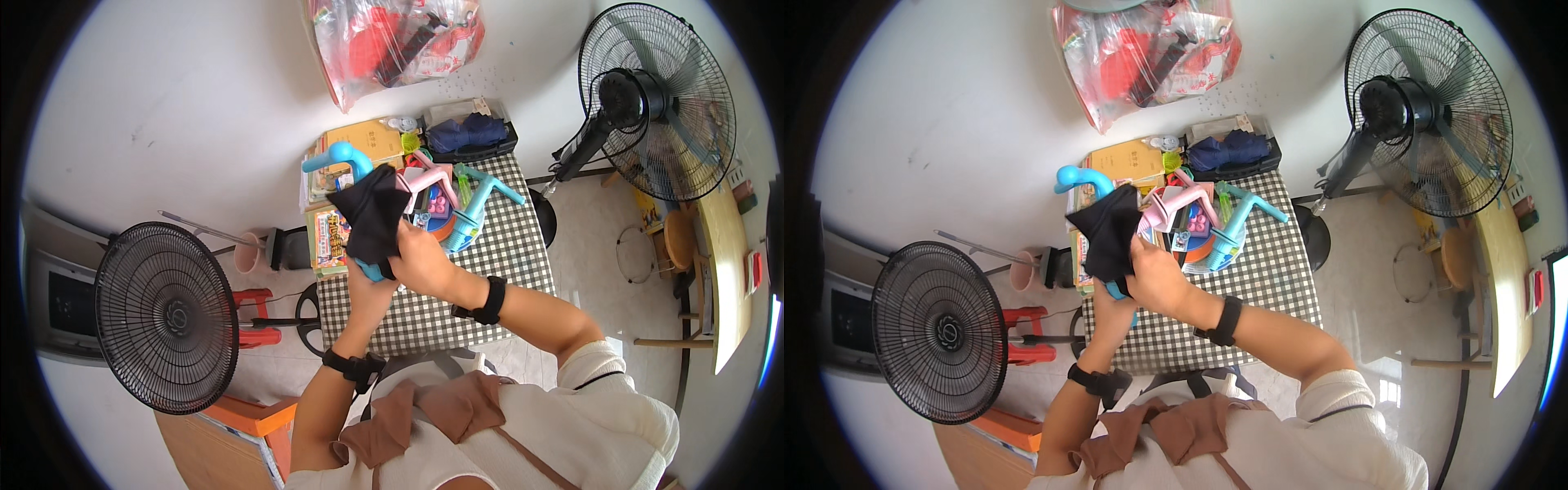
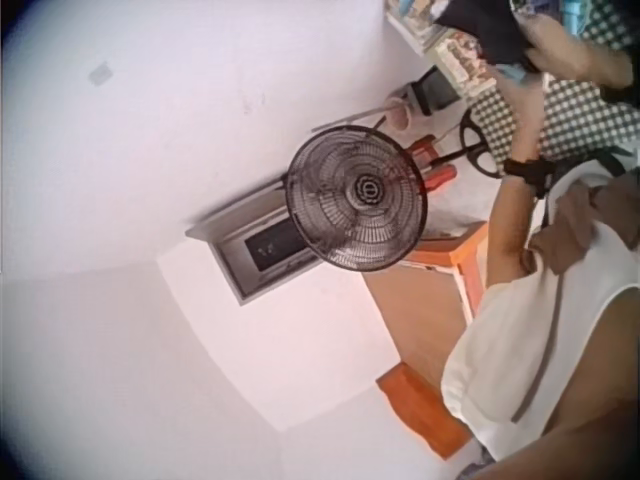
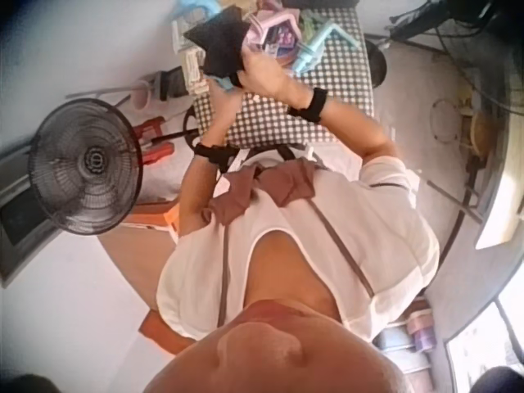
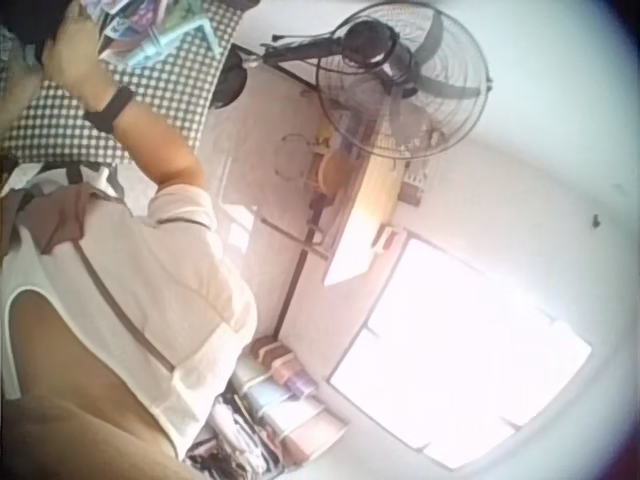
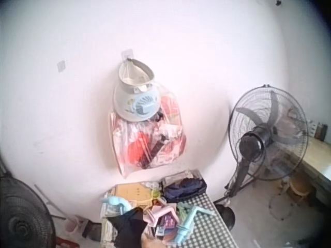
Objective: The person wipes various plastic components with a cloth and fits them into a black housing to assemble a cleaning appliance.
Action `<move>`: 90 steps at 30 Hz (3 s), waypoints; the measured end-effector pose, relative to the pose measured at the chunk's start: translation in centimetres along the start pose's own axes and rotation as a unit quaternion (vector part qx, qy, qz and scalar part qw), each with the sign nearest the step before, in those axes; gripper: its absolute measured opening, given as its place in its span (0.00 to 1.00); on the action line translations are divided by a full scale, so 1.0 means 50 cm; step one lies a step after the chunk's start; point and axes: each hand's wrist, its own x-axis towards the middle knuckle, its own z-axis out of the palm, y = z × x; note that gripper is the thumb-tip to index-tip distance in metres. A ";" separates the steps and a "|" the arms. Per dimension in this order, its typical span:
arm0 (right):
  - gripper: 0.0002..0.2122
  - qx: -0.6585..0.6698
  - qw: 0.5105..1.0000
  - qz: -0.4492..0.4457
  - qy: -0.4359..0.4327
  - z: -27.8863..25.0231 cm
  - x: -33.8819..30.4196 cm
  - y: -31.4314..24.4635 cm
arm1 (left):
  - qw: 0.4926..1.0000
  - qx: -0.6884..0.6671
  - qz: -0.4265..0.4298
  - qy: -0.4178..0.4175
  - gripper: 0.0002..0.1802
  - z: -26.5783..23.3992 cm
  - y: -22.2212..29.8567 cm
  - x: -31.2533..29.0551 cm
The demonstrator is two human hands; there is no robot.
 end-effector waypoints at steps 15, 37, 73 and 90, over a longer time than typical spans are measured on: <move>0.22 -0.244 0.939 -0.193 0.148 -0.021 0.039 -0.009 | 0.981 0.192 -0.009 0.022 0.13 0.036 0.067 -0.031; 0.19 0.489 0.868 0.084 0.006 -0.137 0.003 0.027 | 0.982 -0.173 -0.069 -0.018 0.29 -0.035 0.057 -0.002; 0.34 0.302 0.938 0.163 0.054 0.119 0.027 0.053 | 0.996 0.032 0.082 0.029 0.26 -0.059 -0.025 0.051; 0.46 -0.225 0.945 -0.236 0.010 0.049 -0.051 0.058 | 0.871 -0.389 -0.299 0.032 0.16 -0.075 0.071 0.100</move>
